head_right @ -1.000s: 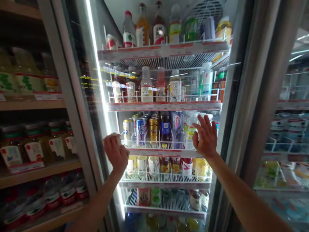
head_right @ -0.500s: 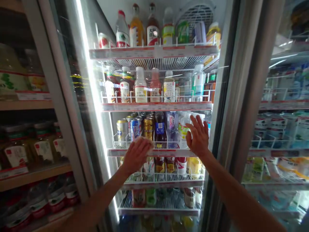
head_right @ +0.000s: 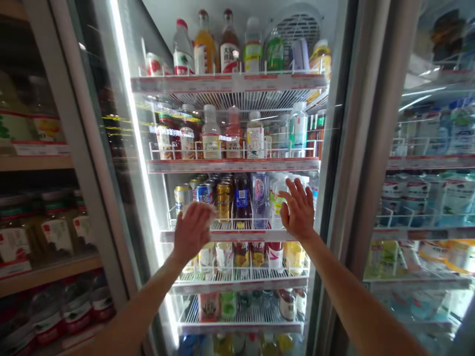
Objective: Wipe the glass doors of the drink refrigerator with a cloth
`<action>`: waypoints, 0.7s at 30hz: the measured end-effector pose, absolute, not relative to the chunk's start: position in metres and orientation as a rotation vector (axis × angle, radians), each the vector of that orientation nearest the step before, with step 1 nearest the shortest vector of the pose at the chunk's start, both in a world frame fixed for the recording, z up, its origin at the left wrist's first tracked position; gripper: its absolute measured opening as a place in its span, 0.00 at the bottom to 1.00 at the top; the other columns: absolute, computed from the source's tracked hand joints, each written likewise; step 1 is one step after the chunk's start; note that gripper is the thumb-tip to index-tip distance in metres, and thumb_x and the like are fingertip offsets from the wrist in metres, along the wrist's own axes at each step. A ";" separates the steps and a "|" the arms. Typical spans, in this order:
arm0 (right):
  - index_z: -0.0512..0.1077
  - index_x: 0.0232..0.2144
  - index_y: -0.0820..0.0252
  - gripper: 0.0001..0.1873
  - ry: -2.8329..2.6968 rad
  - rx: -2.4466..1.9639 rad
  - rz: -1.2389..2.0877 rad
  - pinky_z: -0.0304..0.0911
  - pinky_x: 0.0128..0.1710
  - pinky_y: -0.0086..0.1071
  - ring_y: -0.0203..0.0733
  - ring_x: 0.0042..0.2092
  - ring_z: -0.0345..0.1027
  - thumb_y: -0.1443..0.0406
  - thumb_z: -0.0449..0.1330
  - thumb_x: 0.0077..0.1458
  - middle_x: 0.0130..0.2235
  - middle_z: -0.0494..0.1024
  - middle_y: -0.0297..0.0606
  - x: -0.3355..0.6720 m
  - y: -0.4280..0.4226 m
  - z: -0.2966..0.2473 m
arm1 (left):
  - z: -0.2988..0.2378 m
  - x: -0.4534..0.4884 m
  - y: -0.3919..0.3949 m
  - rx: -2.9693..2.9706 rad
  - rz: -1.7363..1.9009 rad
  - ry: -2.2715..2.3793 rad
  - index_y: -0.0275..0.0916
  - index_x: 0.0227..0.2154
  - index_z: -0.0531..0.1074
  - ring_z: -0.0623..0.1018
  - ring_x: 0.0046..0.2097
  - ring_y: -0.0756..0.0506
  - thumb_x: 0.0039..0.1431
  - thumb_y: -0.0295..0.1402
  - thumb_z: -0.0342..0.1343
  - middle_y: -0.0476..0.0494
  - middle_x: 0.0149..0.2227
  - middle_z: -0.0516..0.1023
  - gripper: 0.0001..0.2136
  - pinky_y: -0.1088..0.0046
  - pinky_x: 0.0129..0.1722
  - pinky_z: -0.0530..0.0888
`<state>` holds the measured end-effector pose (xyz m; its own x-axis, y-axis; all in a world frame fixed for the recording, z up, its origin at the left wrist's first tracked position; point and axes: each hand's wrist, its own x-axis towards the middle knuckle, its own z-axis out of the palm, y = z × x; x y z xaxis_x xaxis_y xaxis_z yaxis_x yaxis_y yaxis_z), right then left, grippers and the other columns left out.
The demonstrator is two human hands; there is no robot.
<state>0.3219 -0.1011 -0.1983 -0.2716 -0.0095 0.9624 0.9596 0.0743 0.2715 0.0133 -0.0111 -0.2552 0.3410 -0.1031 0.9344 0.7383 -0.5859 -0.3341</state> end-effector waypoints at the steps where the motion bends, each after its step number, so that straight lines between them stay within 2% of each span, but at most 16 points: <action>1: 0.65 0.47 0.56 0.16 -1.439 -1.012 -1.347 0.46 0.62 0.45 0.45 0.64 0.49 0.69 0.50 0.55 0.61 0.62 0.40 0.322 -0.101 -0.198 | -0.253 0.002 -0.008 -1.706 -1.477 -0.710 0.36 0.59 0.56 0.54 0.65 0.41 0.60 0.34 0.44 0.35 0.60 0.62 0.24 0.57 0.63 0.50; 3: 0.65 0.47 0.56 0.16 -1.428 -1.020 -1.353 0.47 0.62 0.45 0.45 0.64 0.49 0.69 0.50 0.55 0.61 0.62 0.40 0.321 -0.100 -0.199 | -0.249 -0.014 -0.003 -1.474 -1.718 -0.974 0.32 0.61 0.53 0.51 0.65 0.38 0.60 0.34 0.43 0.30 0.63 0.55 0.26 0.54 0.62 0.51; 5: 0.64 0.46 0.56 0.16 -1.413 -1.019 -1.367 0.47 0.62 0.45 0.45 0.64 0.49 0.69 0.50 0.55 0.60 0.63 0.41 0.320 -0.100 -0.199 | -0.249 -0.012 -0.005 -1.436 -1.758 -1.014 0.31 0.62 0.50 0.48 0.66 0.37 0.61 0.33 0.43 0.29 0.64 0.52 0.27 0.53 0.62 0.51; 9: 0.65 0.46 0.57 0.15 -1.424 -1.001 -1.389 0.48 0.62 0.44 0.44 0.64 0.49 0.70 0.51 0.55 0.60 0.64 0.42 0.320 -0.101 -0.198 | -0.262 0.014 -0.016 -1.849 -1.278 -0.494 0.39 0.61 0.52 0.50 0.66 0.44 0.59 0.33 0.45 0.40 0.60 0.63 0.26 0.62 0.63 0.51; 11: 0.65 0.46 0.57 0.15 -1.426 -1.003 -1.395 0.49 0.61 0.44 0.44 0.64 0.49 0.70 0.50 0.55 0.60 0.64 0.41 0.320 -0.102 -0.198 | -0.264 0.011 -0.015 -1.889 -1.222 -0.480 0.41 0.61 0.54 0.53 0.65 0.44 0.59 0.33 0.45 0.42 0.59 0.65 0.25 0.62 0.63 0.50; 14: 0.65 0.46 0.56 0.15 -1.405 -1.008 -1.401 0.49 0.61 0.45 0.44 0.64 0.49 0.70 0.50 0.55 0.60 0.63 0.40 0.320 -0.101 -0.198 | -0.257 -0.008 -0.007 -1.628 -1.573 -0.887 0.36 0.62 0.51 0.51 0.66 0.39 0.60 0.34 0.44 0.34 0.63 0.56 0.27 0.54 0.62 0.50; 16: 0.65 0.46 0.56 0.16 -1.396 -1.004 -1.402 0.48 0.62 0.44 0.44 0.64 0.49 0.70 0.50 0.55 0.60 0.63 0.40 0.320 -0.100 -0.198 | -0.251 -0.009 -0.006 -1.493 -1.712 -0.982 0.33 0.62 0.48 0.47 0.66 0.38 0.61 0.34 0.43 0.31 0.64 0.51 0.27 0.53 0.62 0.50; 17: 0.65 0.46 0.56 0.16 -1.396 -0.999 -1.401 0.48 0.62 0.44 0.44 0.64 0.49 0.70 0.50 0.54 0.60 0.63 0.40 0.320 -0.100 -0.198 | -0.250 -0.004 -0.008 -1.530 -1.681 -0.925 0.33 0.62 0.48 0.47 0.66 0.39 0.61 0.34 0.43 0.31 0.64 0.51 0.27 0.53 0.62 0.50; 21: 0.64 0.46 0.57 0.16 -1.426 -0.985 -1.399 0.48 0.62 0.44 0.44 0.64 0.49 0.71 0.51 0.54 0.60 0.63 0.41 0.320 -0.101 -0.197 | -0.251 0.017 -0.015 -1.875 -1.260 -0.459 0.39 0.61 0.53 0.50 0.66 0.44 0.61 0.34 0.45 0.39 0.59 0.64 0.25 0.60 0.63 0.49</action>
